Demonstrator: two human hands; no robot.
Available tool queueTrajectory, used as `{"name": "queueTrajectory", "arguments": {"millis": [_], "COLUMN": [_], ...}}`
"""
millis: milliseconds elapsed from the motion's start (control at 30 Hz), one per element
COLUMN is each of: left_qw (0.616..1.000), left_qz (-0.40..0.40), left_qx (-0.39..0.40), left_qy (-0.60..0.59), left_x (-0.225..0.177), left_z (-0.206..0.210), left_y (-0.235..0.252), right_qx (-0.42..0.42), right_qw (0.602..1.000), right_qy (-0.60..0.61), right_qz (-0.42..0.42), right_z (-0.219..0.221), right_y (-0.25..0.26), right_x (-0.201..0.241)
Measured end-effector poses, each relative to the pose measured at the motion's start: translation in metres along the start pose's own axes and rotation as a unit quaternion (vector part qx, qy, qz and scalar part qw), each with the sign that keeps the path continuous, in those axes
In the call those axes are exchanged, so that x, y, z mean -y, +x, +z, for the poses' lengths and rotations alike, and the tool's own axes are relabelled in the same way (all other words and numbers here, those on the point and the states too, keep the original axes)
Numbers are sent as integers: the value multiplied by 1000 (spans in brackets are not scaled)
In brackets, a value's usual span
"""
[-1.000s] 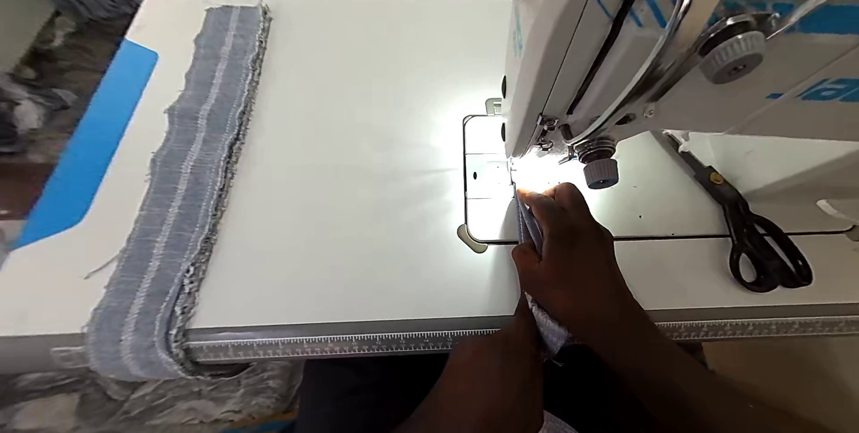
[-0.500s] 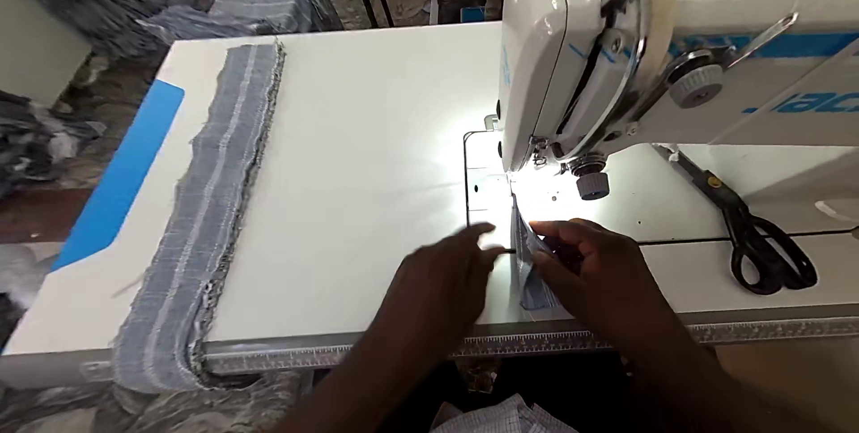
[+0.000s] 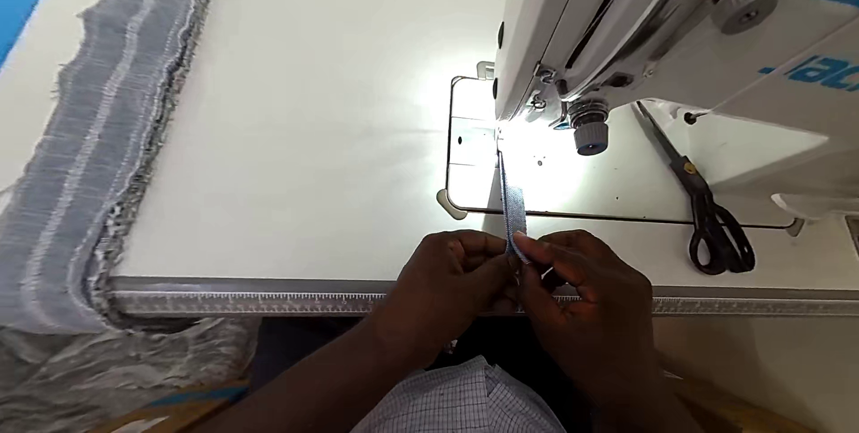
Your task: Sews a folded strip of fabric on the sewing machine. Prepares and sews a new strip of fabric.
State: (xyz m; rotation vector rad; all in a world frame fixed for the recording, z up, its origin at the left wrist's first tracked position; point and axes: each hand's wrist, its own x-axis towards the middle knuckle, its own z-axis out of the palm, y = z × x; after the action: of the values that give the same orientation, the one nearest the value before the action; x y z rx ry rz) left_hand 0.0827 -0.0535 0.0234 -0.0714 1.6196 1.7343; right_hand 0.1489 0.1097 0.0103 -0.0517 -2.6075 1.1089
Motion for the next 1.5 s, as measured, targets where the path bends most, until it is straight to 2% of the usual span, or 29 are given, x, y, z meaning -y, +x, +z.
{"name": "queueTrajectory", "arguments": {"millis": [100, 233, 300, 400, 467, 500, 533, 567, 600, 667, 733, 833, 933, 1033, 1100, 1300, 1500], "left_qw": [999, 995, 997, 996, 990, 967, 907, 830, 769, 697, 665, 687, 692, 663, 640, 629, 620], "left_qz": [-15, 22, 28, -3, 39, 109, 221, 334, 410, 486, 526, 474, 445, 457, 447, 432, 438], "left_qx": [11, 62, 57, 83, 76, 49, -1, -47, -67, -57, -48, -20, -9, -30, -32, 9, 9], "left_qy": [-33, -74, -51, -21, 109, 227, 359, 445, 485, 525, 528, 550, 569, 592, 624, 647, 651], "left_x": [2, 6, 6, 3, 0, 0, 4, 9, 9, 4, 1, 8, 28, 35, 36, 9, -16], "left_z": [-1, -9, -10, -9, -9, -11, -15, -20, -25, -28, -27, -23, -22, -25, -31, -52, -63], "left_y": [-1, -1, 1, 3, 2, 1, 2, 5, 8, 13, 16, 18, 26, 22, 20, 48, 80], "right_qx": [13, 39, 35, -3, -32, -36, -39, -42, -44, -47, -34, 9, 18, 23, 12, 11, -24], "right_qw": [994, 997, 995, 977, 967, 967, 968, 971, 973, 976, 979, 986, 987, 974, 970, 973, 980], "right_qy": [-97, -55, -56, -96, -107, -109, -105, -100, -93, -70, -44, -20, -103, -201, -217, -214, -173], "right_qz": [-49, -47, -73, -189, -229, -229, -224, -215, -207, -199, -195, -163, -120, -101, -106, -88, -90], "right_z": [0, -5, -5, -2, 1, 1, 0, -1, -2, -2, -2, -3, 12, 30, 36, 38, 40], "right_y": [-1, 1, 5, 15, 21, 23, 24, 25, 24, 23, 21, 35, 66, 88, 91, 92, 96], "right_x": [5, -3, -12, -27, -30, -30, -29, -29, -29, -30, -32, -43, -52, -53, -54, -54, -59]}}
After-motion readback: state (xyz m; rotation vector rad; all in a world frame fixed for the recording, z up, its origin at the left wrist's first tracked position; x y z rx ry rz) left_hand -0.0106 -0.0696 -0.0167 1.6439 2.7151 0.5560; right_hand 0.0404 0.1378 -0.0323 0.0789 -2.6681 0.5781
